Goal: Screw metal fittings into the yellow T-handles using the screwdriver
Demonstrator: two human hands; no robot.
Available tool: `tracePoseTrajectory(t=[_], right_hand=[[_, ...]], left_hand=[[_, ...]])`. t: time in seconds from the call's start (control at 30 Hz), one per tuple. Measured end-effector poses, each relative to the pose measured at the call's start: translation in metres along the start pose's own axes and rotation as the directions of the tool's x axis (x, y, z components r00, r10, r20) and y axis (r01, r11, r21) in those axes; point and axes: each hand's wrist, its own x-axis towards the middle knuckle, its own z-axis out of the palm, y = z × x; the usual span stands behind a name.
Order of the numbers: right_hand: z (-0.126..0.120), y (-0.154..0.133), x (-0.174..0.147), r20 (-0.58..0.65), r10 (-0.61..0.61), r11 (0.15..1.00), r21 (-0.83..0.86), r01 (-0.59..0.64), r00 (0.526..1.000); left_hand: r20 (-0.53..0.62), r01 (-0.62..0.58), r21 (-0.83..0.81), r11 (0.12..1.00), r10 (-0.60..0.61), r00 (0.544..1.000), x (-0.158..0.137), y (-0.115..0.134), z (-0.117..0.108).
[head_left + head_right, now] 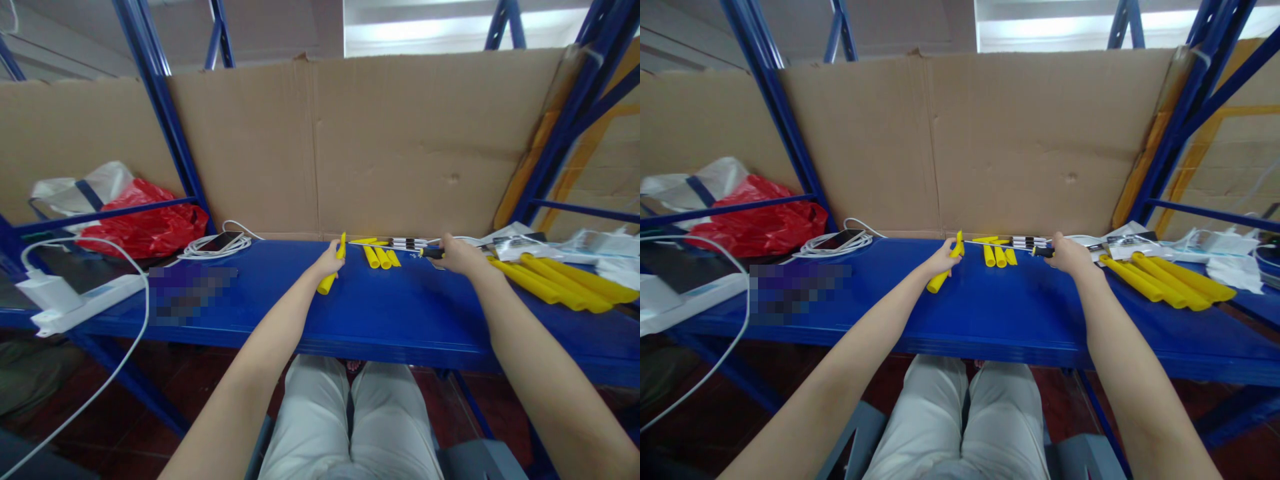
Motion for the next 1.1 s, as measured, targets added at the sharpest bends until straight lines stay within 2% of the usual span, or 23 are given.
tracePoseTrajectory(t=[0.2,0.33,0.43,0.63,0.83,0.97,1.1], right_hand=[[-0.0069,-0.0015,-0.0003,0.085,-0.045,0.999,0.012,0.044,0.995],[-0.0091,-0.0028,-0.0016,0.032,-0.062,0.997,-0.042,0.064,0.998],[-0.0073,-0.0042,-0.0024,0.012,-0.028,0.996,-0.08,0.029,1.0],[-0.0024,-0.0014,0.0007,0.025,-0.039,0.999,0.0,0.039,0.999],[-0.0059,-0.0015,0.0025,0.121,-0.091,0.995,0.058,0.084,0.989],[-0.0062,-0.0039,0.0005,0.057,-0.105,0.994,-0.005,0.105,0.993],[-0.004,-0.0047,-0.0018,-0.007,-0.057,0.998,-0.037,0.056,0.998]], left_hand=[[0.007,0.007,0.012,1.0,-0.007,1.0,0.001,-0.0006,-0.0011],[0.017,0.007,0.017,1.0,-0.008,1.0,0.0003,-0.0003,-0.0016],[0.016,0.007,0.014,1.0,-0.007,1.0,0.0004,-0.0005,-0.0015],[0.001,0.005,0.005,1.0,-0.005,1.0,0.0032,-0.0027,-0.0007],[-0.006,0.003,-0.007,1.0,-0.003,1.0,0.0036,-0.0037,-0.0014],[-0.011,0.005,0.004,1.0,-0.005,1.0,0.0041,-0.0044,-0.0015],[-0.015,-0.003,0.011,1.0,0.003,1.0,0.0057,-0.006,-0.0013]])
